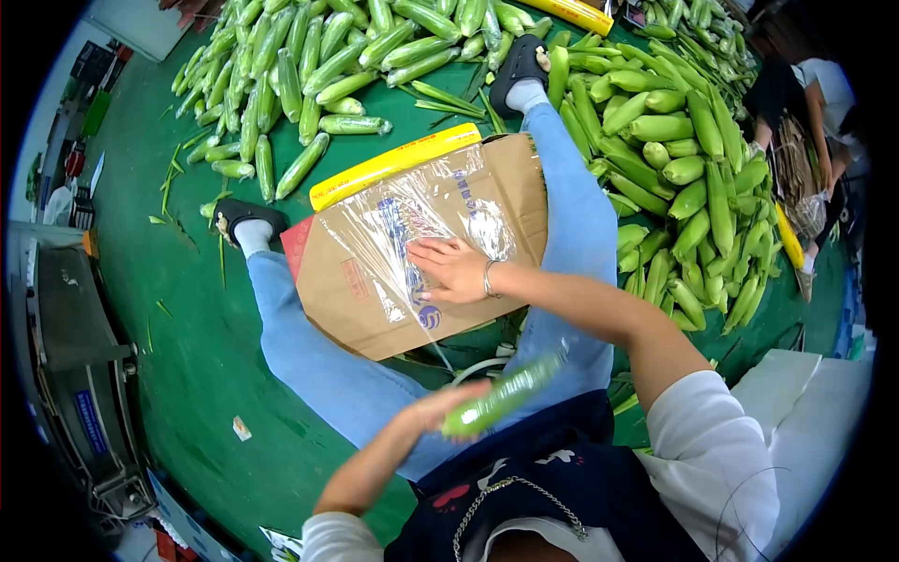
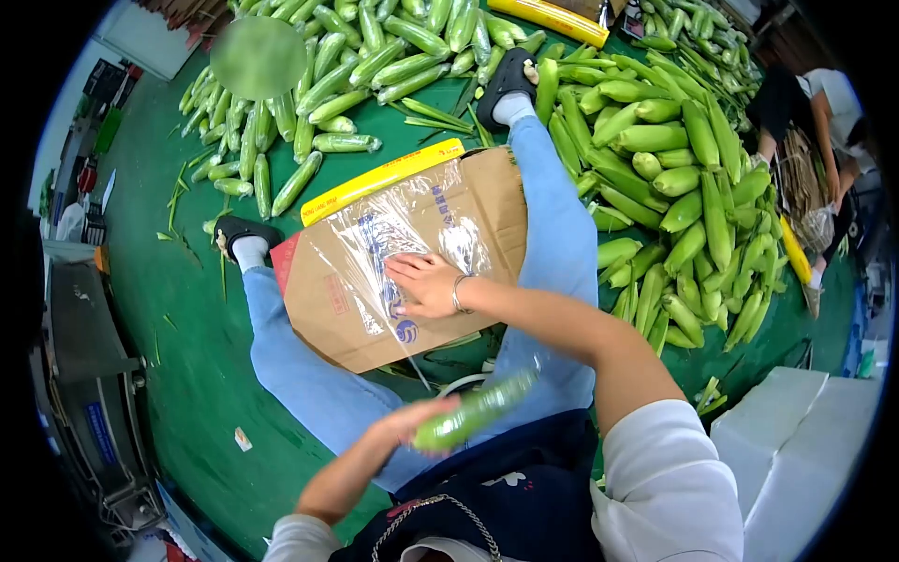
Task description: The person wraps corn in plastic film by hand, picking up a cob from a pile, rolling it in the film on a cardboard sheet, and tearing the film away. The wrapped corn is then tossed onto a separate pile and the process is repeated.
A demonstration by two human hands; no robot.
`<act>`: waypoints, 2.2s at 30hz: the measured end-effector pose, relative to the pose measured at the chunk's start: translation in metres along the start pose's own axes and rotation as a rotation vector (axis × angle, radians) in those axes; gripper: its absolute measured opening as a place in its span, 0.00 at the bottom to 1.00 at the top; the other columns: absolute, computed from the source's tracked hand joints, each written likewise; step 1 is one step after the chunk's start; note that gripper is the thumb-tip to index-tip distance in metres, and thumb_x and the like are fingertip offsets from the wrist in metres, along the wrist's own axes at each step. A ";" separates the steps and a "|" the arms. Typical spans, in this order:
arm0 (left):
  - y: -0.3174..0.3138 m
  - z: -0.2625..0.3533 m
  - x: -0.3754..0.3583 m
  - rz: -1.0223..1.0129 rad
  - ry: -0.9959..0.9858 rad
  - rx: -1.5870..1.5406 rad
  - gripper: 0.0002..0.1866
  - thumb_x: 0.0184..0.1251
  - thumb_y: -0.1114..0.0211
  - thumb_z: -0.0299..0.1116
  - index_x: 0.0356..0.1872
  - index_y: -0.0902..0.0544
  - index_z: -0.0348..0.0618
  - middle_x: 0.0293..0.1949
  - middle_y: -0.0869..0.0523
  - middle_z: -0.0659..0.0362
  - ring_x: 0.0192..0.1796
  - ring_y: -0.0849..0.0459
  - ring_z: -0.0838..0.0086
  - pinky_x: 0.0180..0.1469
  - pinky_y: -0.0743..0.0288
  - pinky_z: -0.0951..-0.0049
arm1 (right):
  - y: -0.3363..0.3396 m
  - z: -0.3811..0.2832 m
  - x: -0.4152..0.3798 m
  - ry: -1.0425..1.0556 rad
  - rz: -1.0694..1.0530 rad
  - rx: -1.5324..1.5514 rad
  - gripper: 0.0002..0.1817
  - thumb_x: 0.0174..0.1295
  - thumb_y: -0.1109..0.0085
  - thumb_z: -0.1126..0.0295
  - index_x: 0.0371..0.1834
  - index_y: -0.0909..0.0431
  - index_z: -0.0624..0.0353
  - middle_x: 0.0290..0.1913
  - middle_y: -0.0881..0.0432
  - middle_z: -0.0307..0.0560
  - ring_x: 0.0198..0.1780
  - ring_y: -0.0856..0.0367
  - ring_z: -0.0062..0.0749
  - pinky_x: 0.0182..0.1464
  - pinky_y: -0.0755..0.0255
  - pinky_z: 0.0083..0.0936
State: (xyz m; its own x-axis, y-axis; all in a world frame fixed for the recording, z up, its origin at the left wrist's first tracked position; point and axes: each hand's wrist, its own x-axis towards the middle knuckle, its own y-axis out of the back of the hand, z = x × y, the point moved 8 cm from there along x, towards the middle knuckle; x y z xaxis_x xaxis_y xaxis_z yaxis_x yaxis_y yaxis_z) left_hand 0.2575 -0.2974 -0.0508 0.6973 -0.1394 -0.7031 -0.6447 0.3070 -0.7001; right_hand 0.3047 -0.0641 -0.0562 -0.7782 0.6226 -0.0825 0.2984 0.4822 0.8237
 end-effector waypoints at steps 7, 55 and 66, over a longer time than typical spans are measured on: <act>-0.064 -0.033 -0.024 -0.005 -0.051 -0.455 0.27 0.73 0.49 0.52 0.59 0.26 0.39 0.42 0.15 0.48 0.36 0.14 0.64 0.37 0.18 0.66 | 0.076 -0.062 -0.156 -0.271 -0.059 0.942 0.25 0.70 0.52 0.50 0.54 0.20 0.59 0.53 0.18 0.53 0.56 0.21 0.39 0.65 0.38 0.35; 0.164 0.399 -0.275 1.257 -1.119 0.689 0.10 0.66 0.39 0.35 0.40 0.19 0.39 0.30 0.17 0.59 0.30 0.21 0.78 0.33 0.28 0.77 | -0.004 0.146 -0.306 -0.518 -0.163 -0.300 0.18 0.54 0.44 0.69 0.49 0.21 0.57 0.44 0.24 0.48 0.48 0.26 0.45 0.51 0.31 0.36; 0.106 0.147 -0.111 1.688 -0.544 1.012 0.28 0.59 0.34 0.54 0.45 0.24 0.36 0.38 0.16 0.44 0.39 0.16 0.50 0.40 0.22 0.56 | 0.204 0.016 -0.337 -0.935 0.680 -0.535 0.33 0.36 0.30 0.72 0.54 0.22 0.57 0.55 0.26 0.53 0.58 0.31 0.51 0.62 0.40 0.43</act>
State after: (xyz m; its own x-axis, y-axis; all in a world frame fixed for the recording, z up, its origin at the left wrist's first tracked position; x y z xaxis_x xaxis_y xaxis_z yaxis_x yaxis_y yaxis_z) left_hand 0.1575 -0.1109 -0.0286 -0.1578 0.9649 -0.2097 -0.3828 0.1360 0.9137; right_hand 0.6368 -0.1663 0.1307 0.1933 0.9458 0.2608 0.0534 -0.2756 0.9598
